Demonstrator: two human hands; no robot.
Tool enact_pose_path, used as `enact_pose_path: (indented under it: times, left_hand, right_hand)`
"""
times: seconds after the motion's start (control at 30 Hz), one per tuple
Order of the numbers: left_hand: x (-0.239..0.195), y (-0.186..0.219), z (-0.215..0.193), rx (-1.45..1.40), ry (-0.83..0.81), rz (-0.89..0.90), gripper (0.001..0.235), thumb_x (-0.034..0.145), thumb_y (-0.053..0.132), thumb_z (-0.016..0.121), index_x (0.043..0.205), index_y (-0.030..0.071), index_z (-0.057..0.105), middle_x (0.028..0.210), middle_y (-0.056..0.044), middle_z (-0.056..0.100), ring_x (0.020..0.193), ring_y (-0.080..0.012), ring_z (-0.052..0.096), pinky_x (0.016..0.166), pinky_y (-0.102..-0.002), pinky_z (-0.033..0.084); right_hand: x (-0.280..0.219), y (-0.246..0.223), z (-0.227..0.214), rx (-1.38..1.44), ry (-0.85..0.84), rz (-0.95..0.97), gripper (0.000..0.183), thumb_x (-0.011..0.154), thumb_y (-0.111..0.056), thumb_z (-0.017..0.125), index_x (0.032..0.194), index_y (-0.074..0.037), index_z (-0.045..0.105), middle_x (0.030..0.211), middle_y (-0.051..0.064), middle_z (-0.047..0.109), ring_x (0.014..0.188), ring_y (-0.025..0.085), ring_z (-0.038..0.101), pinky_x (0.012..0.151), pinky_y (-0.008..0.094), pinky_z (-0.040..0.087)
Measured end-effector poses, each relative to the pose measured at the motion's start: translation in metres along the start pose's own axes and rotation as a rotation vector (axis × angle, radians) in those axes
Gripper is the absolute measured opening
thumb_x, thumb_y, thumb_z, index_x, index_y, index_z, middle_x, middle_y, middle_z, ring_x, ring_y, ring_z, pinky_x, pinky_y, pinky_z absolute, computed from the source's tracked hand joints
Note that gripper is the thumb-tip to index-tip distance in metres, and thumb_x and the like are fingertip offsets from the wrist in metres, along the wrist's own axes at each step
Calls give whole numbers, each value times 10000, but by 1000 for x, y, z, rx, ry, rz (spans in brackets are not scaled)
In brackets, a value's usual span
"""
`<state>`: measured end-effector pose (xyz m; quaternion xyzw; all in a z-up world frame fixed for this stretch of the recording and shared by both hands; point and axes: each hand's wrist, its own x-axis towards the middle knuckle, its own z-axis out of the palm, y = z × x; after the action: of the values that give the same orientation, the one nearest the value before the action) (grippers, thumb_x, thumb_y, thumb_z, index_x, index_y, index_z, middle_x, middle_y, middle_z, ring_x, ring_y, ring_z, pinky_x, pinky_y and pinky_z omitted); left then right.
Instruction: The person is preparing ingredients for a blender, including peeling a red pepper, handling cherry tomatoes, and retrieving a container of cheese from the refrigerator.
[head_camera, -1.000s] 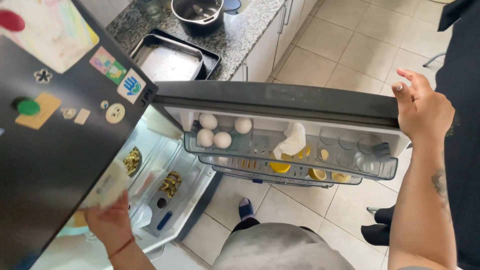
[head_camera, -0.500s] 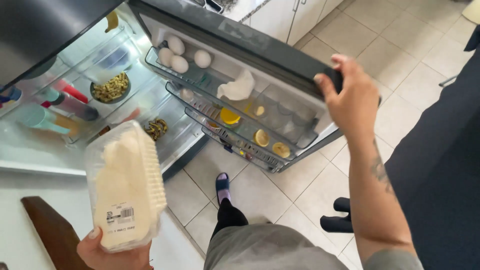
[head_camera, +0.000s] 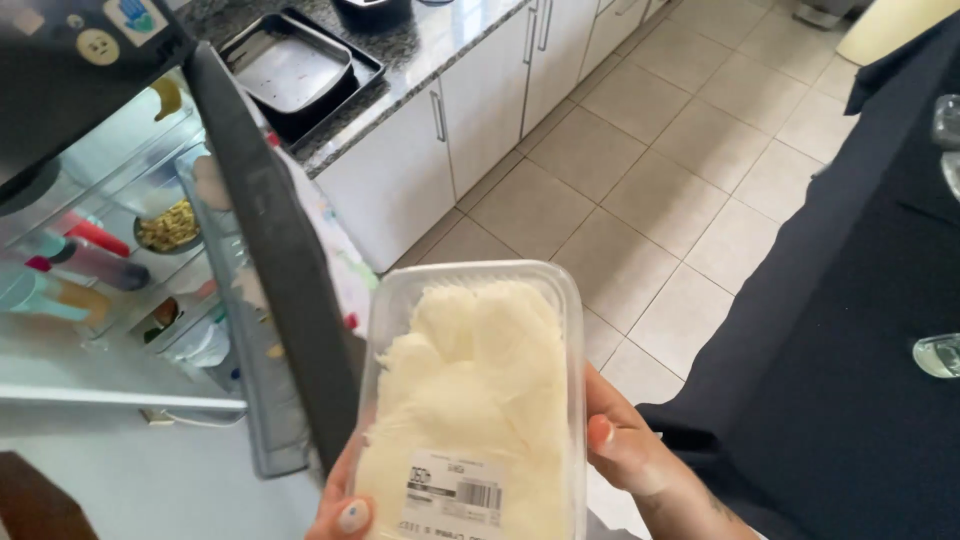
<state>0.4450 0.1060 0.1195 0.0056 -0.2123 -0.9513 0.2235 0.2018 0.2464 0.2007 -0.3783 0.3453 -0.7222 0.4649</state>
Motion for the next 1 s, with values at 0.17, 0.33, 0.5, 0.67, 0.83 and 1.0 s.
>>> enact_pose_path:
  times: [0.17,0.33,0.5,0.67,0.83,1.0]
  left_hand:
    - [118,-10,68,21,31,-61,776,807,191,793,1372,-17,303,1214,-355,510,1062,-478,557,827,-603,479]
    - [197,-11,13,307,243,-294,951,627,321,803,1407,142,289,1283,-130,531,1069,-302,600,822,-436,526]
    - [328,-8,-2,215,49,-370,871,728,611,536,1348,14,397,1322,-185,506,1222,-338,485,967,-498,429]
    - [458,-19,-36,252,302,-463,471,820,189,538,1205,-83,554,1155,-230,626,1040,-305,601,903,-425,488]
    - [567,-62,-96,159,-4,-849,471,854,284,594,1205,-26,551,1177,-137,610,1059,-243,594,924,-379,486]
    - [695,-114,-109,164,-121,-969,400,880,298,595,1178,31,575,1081,-62,642,962,-168,612,847,-313,491]
  right_hand:
    - [34,0,-25,215,4,50,920,879,-605,648,1444,-80,147,1443,118,334,1322,290,371,1063,492,361]
    - [79,32,-90,418,700,472,698,681,-315,563,1320,-53,463,1221,178,586,1097,337,562,915,489,449]
    - [165,21,-154,384,779,416,694,698,-315,524,1349,-95,431,1240,165,568,1109,320,544,919,483,437]
    - [245,7,-241,281,967,310,542,823,-275,427,1302,-32,492,1227,189,593,1111,328,553,951,455,427]
    - [284,-11,-331,495,1116,307,586,806,-410,433,1235,-25,535,1123,221,593,1007,379,549,836,498,427]
    - [309,-29,-456,474,1266,252,517,835,-449,453,1145,-57,583,992,186,614,888,354,568,750,469,441]
